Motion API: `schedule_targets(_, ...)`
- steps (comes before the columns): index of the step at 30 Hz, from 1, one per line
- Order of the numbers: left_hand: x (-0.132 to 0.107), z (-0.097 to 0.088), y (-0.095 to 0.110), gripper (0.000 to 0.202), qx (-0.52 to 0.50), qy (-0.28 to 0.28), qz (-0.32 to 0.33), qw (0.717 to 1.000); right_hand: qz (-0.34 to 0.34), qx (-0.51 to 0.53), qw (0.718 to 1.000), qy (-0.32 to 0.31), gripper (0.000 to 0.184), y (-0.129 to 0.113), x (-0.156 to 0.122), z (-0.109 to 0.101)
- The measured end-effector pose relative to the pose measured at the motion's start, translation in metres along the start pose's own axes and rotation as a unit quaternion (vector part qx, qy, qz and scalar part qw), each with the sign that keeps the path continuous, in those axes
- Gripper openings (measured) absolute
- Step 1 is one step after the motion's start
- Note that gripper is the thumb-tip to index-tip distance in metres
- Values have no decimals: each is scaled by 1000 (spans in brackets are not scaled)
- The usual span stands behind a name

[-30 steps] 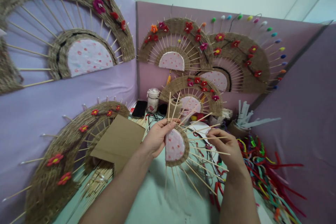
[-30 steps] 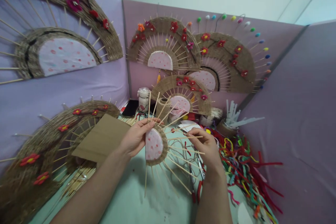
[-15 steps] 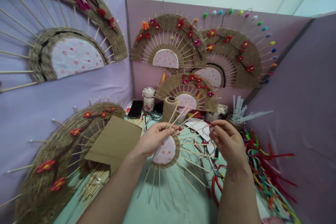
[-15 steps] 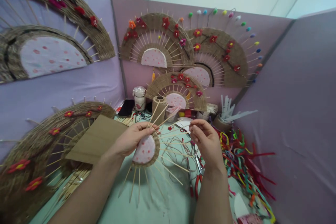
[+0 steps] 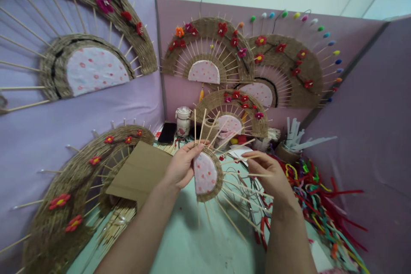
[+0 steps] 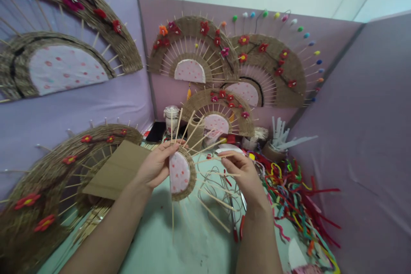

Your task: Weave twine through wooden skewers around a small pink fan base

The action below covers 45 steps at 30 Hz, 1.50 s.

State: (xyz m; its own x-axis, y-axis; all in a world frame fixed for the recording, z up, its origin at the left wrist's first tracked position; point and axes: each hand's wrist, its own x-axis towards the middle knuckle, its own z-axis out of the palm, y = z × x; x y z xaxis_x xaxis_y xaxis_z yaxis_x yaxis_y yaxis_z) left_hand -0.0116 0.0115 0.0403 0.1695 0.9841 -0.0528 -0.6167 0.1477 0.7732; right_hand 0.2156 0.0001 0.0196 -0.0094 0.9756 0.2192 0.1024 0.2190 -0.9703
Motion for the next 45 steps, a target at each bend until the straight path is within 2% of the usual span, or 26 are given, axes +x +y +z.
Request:
schedule_targets(2, 1, 2, -2, 20, -42, 10, 21, 999, 10, -51, 996, -71, 24, -1, -1, 5)
schedule_targets(4, 2, 3, -5, 16, -77, 12, 29, 997, 12, -68, 991, -112, 23, -3, -1, 9)
schedule_targets(8, 3, 5, -11, 12, -116, 24, 27, 993, 7, -54, 992, -115, 25, 0, 0, 14)
schedule_targets(13, 7, 4, -16, 9, -153, 78, 54, 984, 9, -22, 995, -102, 35, 7, 2, 21)
schedule_targets(18, 13, 1, -18, 11, -207, 139, 115, 962, 0, 16, 980, -197, 49, 11, 2, 44)
schedule_targets(21, 15, 0, -16, 11, -230, 151, 144, 951, -27, 23, 972, -231, 61, 15, 3, 56)
schedule_targets(24, 16, 0, -12, 11, -244, 152, 153, 945, -56, -1, 975, -216, 64, 19, 2, 65)
schedule_targets(28, 12, 4, -11, 7, -253, 139, 126, 949, -72, 17, 985, -155, 46, 21, 1, 73)
schedule_targets(32, 9, 7, -17, 5, -248, 107, 84, 959, -86, -13, 989, -119, 33, 22, 0, 75)
schedule_targets(34, 9, 6, -18, 7, -246, 101, 60, 962, -80, -24, 989, -120, 36, 22, 0, 73)
schedule_targets(38, 11, -1, -14, 13, -217, 86, 52, 971, -54, 4, 991, -123, 57, 21, 4, 65)
schedule_targets(41, 9, -2, -8, 17, -163, 76, 60, 982, -42, 0, 995, -93, 41, 23, 10, 53)
schedule_targets(45, 5, 0, -5, 23, -97, 43, 46, 993, -80, -61, 995, -16, 19, 23, 13, 33)
